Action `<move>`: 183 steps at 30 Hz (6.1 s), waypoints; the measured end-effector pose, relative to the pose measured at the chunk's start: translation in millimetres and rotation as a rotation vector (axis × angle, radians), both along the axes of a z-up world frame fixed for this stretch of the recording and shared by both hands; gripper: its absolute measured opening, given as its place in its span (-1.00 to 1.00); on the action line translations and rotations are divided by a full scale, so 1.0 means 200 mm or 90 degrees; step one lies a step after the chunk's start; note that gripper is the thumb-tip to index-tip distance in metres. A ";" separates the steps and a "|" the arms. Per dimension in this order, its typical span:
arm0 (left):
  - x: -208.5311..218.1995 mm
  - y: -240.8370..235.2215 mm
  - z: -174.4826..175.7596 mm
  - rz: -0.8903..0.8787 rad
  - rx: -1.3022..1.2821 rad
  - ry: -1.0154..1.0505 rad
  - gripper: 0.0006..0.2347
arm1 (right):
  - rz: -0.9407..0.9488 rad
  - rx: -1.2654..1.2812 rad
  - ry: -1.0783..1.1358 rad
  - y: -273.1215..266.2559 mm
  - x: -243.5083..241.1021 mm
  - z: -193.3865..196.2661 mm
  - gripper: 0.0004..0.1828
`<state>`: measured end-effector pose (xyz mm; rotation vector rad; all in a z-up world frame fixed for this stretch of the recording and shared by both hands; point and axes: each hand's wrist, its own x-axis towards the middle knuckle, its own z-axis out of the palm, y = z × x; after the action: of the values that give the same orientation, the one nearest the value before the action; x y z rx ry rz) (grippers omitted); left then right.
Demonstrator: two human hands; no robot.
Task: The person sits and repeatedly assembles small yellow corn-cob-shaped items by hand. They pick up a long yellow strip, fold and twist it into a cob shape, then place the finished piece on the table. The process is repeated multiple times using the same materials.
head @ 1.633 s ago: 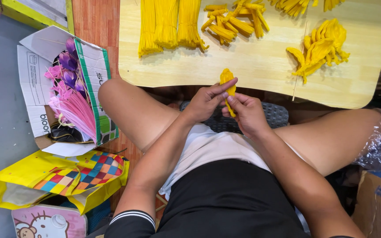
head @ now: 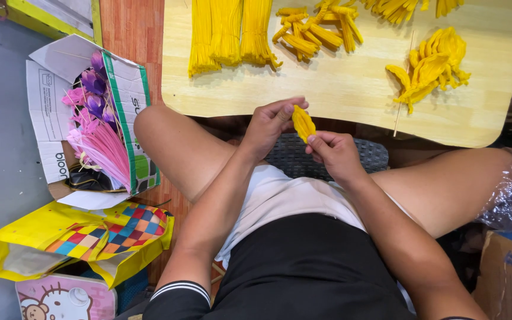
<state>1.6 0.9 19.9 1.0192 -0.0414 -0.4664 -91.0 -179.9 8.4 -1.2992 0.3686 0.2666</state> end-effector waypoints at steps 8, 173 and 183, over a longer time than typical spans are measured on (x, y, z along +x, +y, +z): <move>-0.02 -0.02 -0.08 -0.013 0.220 -0.011 -0.78 | 0.001 -0.139 0.029 -0.01 0.02 0.04 -0.80; -0.02 -0.04 0.91 -0.351 0.481 -0.459 -0.79 | 0.104 -0.283 -0.274 -0.16 0.04 0.84 -0.88; -0.05 -0.04 0.80 -0.362 0.301 -0.187 -0.82 | 0.029 -0.494 -0.472 -0.10 0.01 0.91 -0.92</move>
<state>-8.1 -6.9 179.1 1.5417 -0.5131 -0.8648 -89.2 -200.2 189.9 -2.0499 -0.2285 -0.3683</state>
